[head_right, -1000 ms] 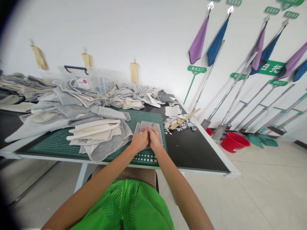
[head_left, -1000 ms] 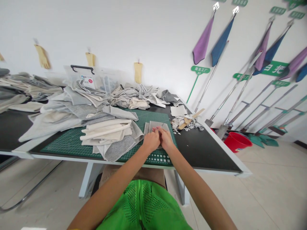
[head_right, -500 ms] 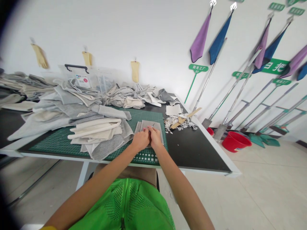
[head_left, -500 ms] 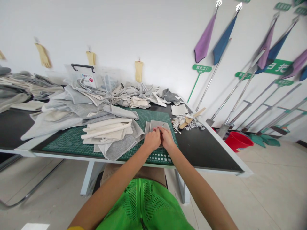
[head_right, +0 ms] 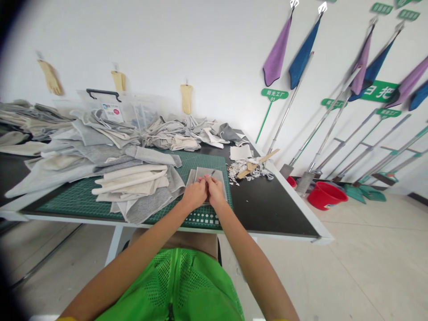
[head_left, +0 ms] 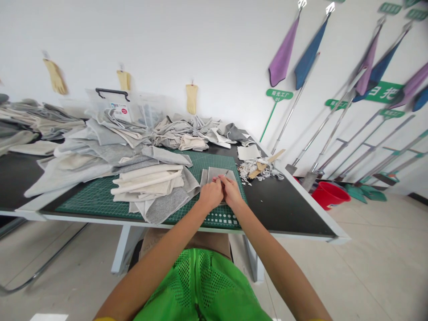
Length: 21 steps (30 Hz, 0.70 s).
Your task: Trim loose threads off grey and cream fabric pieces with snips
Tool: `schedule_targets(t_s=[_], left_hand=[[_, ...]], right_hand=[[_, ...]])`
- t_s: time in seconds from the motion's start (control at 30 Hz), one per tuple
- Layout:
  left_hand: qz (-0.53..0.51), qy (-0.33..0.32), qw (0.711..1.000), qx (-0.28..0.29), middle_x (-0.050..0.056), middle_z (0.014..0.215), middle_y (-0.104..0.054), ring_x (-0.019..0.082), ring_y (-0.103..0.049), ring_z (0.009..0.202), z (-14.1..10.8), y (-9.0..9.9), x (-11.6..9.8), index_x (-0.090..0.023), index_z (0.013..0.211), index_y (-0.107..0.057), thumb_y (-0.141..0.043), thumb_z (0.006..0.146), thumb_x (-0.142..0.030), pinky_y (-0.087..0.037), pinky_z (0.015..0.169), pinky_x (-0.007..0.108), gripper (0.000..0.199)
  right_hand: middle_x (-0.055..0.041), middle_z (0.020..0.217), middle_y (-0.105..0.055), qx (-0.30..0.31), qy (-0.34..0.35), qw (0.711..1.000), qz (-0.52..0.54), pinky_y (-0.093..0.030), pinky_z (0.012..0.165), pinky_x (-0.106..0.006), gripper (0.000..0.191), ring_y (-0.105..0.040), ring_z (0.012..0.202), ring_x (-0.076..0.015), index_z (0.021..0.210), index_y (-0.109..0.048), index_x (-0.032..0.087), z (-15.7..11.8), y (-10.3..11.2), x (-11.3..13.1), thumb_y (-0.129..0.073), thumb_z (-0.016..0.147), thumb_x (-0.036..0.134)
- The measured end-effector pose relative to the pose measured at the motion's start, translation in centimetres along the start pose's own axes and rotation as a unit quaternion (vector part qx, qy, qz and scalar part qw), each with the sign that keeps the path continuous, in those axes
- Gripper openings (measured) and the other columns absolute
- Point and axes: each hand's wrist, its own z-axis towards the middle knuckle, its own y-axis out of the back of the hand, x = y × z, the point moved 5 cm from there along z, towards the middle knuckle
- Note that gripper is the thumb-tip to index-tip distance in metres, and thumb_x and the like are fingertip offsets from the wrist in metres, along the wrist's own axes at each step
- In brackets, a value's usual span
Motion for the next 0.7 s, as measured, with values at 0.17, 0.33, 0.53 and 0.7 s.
schedule_targets(t_s=[0.17, 0.33, 0.53, 0.7], left_hand=[[-0.005, -0.013, 1.0, -0.019, 0.014, 0.086, -0.067, 0.029, -0.067, 0.079, -0.03, 0.06, -0.09, -0.009, 0.112, -0.049, -0.031, 0.089, -0.019, -0.05, 0.067, 0.038, 0.031], [0.006, -0.009, 1.0, -0.013, 0.015, 0.088, -0.066, 0.027, -0.066, 0.081, -0.09, 0.04, -0.08, -0.008, 0.113, -0.049, -0.032, 0.089, -0.019, -0.05, 0.069, 0.037, 0.031], [0.002, -0.012, 1.0, -0.012, 0.015, 0.087, -0.067, 0.028, -0.066, 0.079, -0.07, -0.04, -0.11, -0.008, 0.113, -0.049, -0.032, 0.089, -0.019, -0.049, 0.069, 0.038, 0.032], [-0.004, -0.013, 1.0, -0.012, 0.016, 0.088, -0.066, 0.029, -0.066, 0.08, -0.07, -0.09, -0.14, -0.007, 0.113, -0.05, -0.03, 0.089, -0.019, -0.049, 0.069, 0.039, 0.033]], right_hand=[[-0.005, 0.076, -0.074, -0.013, -0.002, 1.0, 0.008, -0.053, 0.074, -0.03, 0.009, -0.068, 0.075, -0.0183, 0.075, -0.064, 0.018, 0.02, 0.09, -0.08, -0.066, 0.071, 0.026], [-0.0035, 0.071, -0.073, -0.024, -0.006, 1.0, -0.019, -0.053, 0.072, -0.03, 0.009, -0.068, 0.072, -0.018, 0.075, -0.064, 0.018, 0.27, 0.28, -0.21, -0.064, 0.072, 0.027], [-0.0049, 0.077, -0.073, -0.005, -0.013, 1.0, 0.005, -0.053, 0.075, -0.031, 0.01, -0.068, 0.074, -0.0181, 0.078, -0.064, 0.018, 0.52, 0.24, -0.34, -0.065, 0.072, 0.026], [-0.0046, 0.072, -0.073, -0.021, -0.011, 1.0, 0.002, -0.054, 0.073, -0.031, 0.006, -0.068, 0.072, -0.019, 0.075, -0.064, 0.017, 0.35, 0.3, -0.2, -0.064, 0.072, 0.022]])
